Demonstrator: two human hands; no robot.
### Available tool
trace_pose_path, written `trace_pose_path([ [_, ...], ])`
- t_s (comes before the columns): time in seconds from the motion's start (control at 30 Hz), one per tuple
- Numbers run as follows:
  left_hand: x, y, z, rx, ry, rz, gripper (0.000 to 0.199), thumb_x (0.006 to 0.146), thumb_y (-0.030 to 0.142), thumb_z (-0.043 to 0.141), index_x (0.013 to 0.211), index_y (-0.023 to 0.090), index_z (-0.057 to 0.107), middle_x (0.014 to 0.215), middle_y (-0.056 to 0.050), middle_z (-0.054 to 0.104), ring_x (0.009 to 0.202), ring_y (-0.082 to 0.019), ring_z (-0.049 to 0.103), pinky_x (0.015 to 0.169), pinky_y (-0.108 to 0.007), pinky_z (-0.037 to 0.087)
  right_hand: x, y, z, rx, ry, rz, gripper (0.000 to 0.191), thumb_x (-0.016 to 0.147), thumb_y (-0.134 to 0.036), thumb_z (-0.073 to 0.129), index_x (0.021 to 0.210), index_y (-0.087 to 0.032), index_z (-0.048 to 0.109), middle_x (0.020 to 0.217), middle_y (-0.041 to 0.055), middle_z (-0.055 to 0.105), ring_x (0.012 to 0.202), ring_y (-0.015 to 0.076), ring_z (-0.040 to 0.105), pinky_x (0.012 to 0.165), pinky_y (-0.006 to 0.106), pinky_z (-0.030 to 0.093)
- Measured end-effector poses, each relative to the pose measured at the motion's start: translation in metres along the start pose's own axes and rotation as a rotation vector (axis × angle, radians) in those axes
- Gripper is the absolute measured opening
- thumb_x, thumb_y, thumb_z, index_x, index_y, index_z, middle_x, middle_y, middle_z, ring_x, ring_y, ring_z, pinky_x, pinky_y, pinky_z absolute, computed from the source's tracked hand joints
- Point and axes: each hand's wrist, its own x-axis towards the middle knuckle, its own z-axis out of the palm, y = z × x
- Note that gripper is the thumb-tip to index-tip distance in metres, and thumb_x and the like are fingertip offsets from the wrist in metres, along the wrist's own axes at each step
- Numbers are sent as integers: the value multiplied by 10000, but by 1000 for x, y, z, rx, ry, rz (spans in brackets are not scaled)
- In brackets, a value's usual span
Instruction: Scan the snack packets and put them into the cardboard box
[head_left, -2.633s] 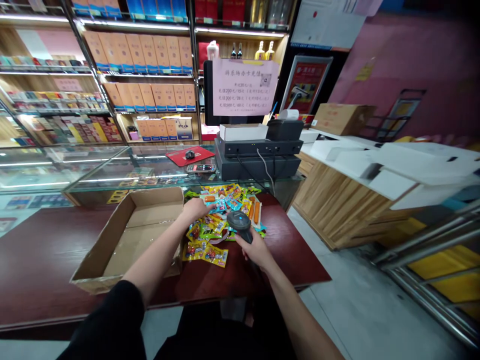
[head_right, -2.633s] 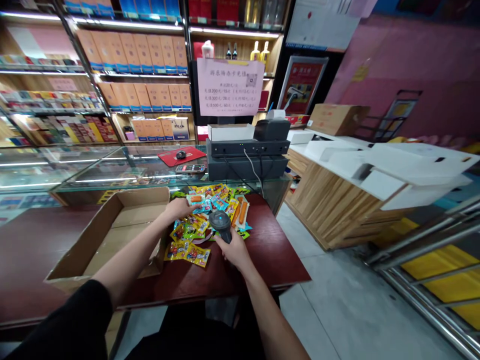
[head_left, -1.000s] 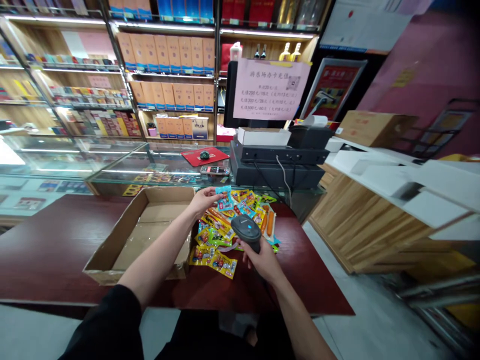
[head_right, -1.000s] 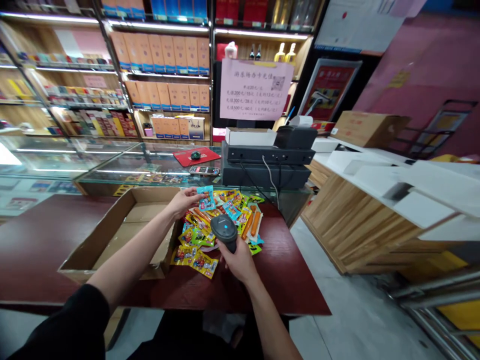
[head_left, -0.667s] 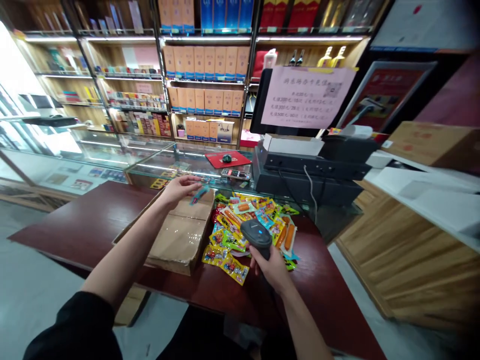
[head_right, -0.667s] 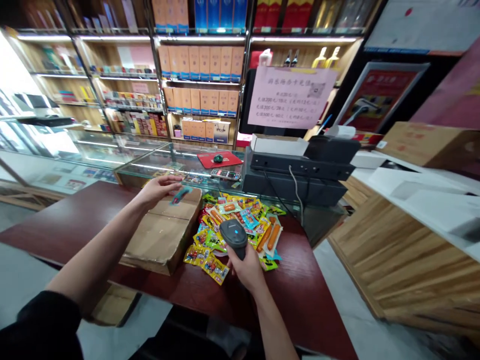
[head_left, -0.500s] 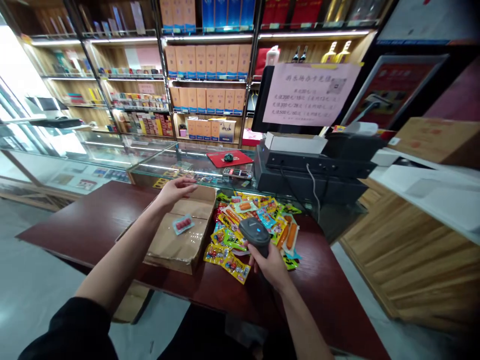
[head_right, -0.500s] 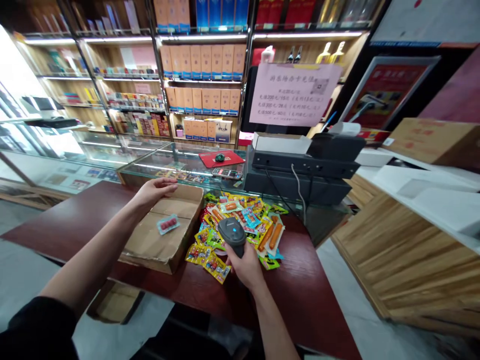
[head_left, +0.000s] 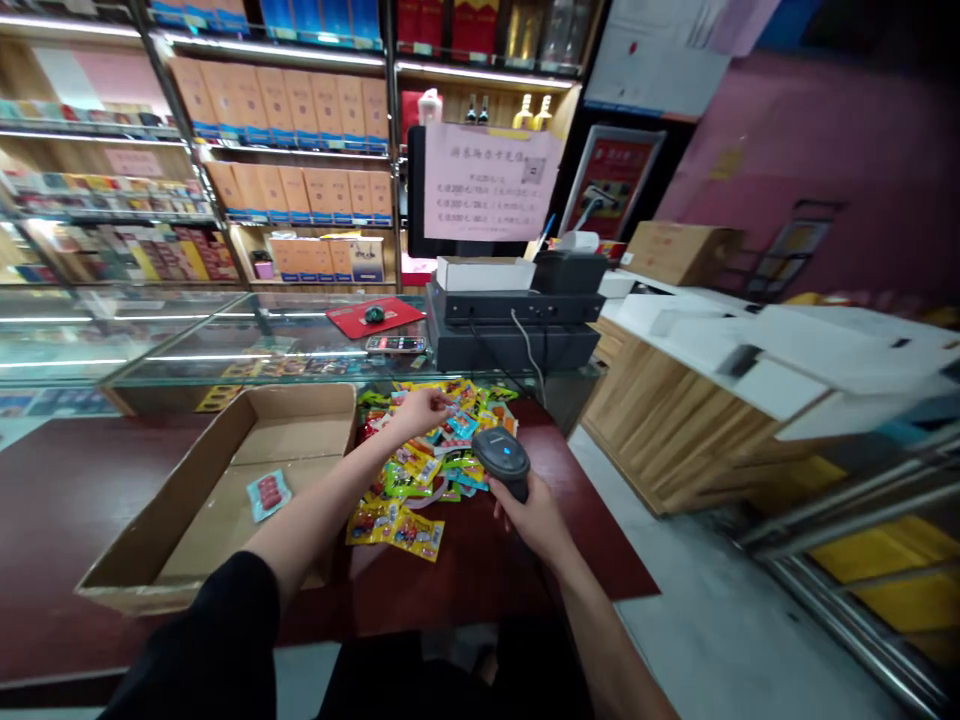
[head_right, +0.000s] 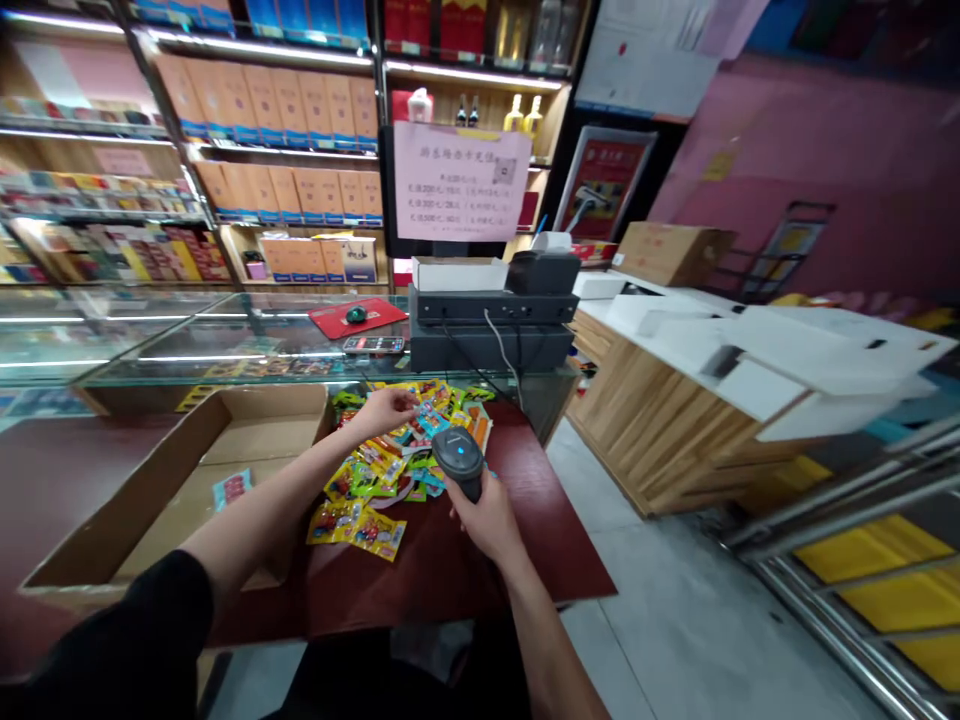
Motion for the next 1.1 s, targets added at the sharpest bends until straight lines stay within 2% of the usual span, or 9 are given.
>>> trace_pose_path([
  [0.07, 9, 4, 10, 257, -18, 142, 273, 791, 219, 611, 1026, 142, 725, 952, -113, 723, 895, -235, 667, 810, -330, 497, -2, 3, -6, 0, 23, -5, 383, 798, -527, 663, 932, -176, 587, 527, -19, 600, 368, 119, 493, 365, 224, 374],
  [0.2, 23, 9, 26, 642, -168, 413, 428, 813, 117, 545, 1224, 175, 650, 1273, -150, 622, 1183, -268, 565, 973, -369, 428, -6, 5, -11, 13, 33, -9, 405, 799, -538, 650, 967, -172, 605, 532, -17, 600, 378, 122, 494, 369, 226, 376],
  [0.33, 30, 14, 36, 880, -307, 402, 439, 806, 107, 551, 1236, 143, 629, 1261, -181, 618, 1183, -292, 560, 985, -416, 409, -8, 5, -10, 0, 40, 21, 397, 790, -532, 654, 947, -173, 593, 504, -22, 589, 370, 129, 497, 362, 226, 372],
  [0.47, 26, 21, 28, 892, -237, 359, 321, 809, 242, 607, 1091, 115, 691, 1165, -193, 645, 1135, -304, 576, 947, -388, 426, -8, 5, -5, -19, 29, 12, 367, 803, -509, 642, 942, -175, 579, 515, -21, 601, 373, 129, 510, 376, 228, 394],
  [0.63, 2, 6, -9, 544, -161, 79, 206, 709, 318, 718, 840, 159, 720, 877, -90, 707, 860, -230, 652, 767, -293, 474, -10, -1, 4, -16, -42, 17, 361, 809, -499, 641, 966, -179, 587, 529, -20, 613, 373, 124, 503, 381, 226, 396],
  [0.73, -29, -14, -34, 123, -104, -58, 226, 610, 322, 789, 724, 169, 669, 688, -17, 665, 662, -168, 618, 641, -257, 465, -13, -10, 14, 3, -121, 8, 363, 819, -495, 635, 993, -178, 602, 535, -20, 610, 387, 125, 505, 391, 227, 397],
  [0.83, -60, -29, -51, -400, -70, -197, 372, 535, 351, 851, 767, 164, 628, 697, -4, 669, 615, -137, 612, 587, -236, 467, -16, -19, 28, 14, -174, -10, 367, 813, -480, 644, 1021, -178, 619, 554, -9, 623, 416, 140, 533, 403, 234, 406],
  [0.93, -76, -32, -57, -724, -9, -323, 489, 482, 366, 893, 830, 161, 616, 773, -18, 695, 643, -125, 634, 571, -221, 475, -17, -26, 41, 7, -199, -27, 373, 778, -458, 677, 1030, -184, 648, 573, 8, 646, 462, 163, 573, 428, 245, 429],
  [1.1, -68, -32, -54, -830, -5, -364, 497, 463, 383, 911, 797, 143, 633, 770, -17, 701, 628, -108, 634, 564, -213, 482, -18, -30, 54, 15, -184, -34, 341, 745, -439, 703, 987, -200, 679, 582, 23, 663, 545, 199, 625, 473, 264, 464],
])
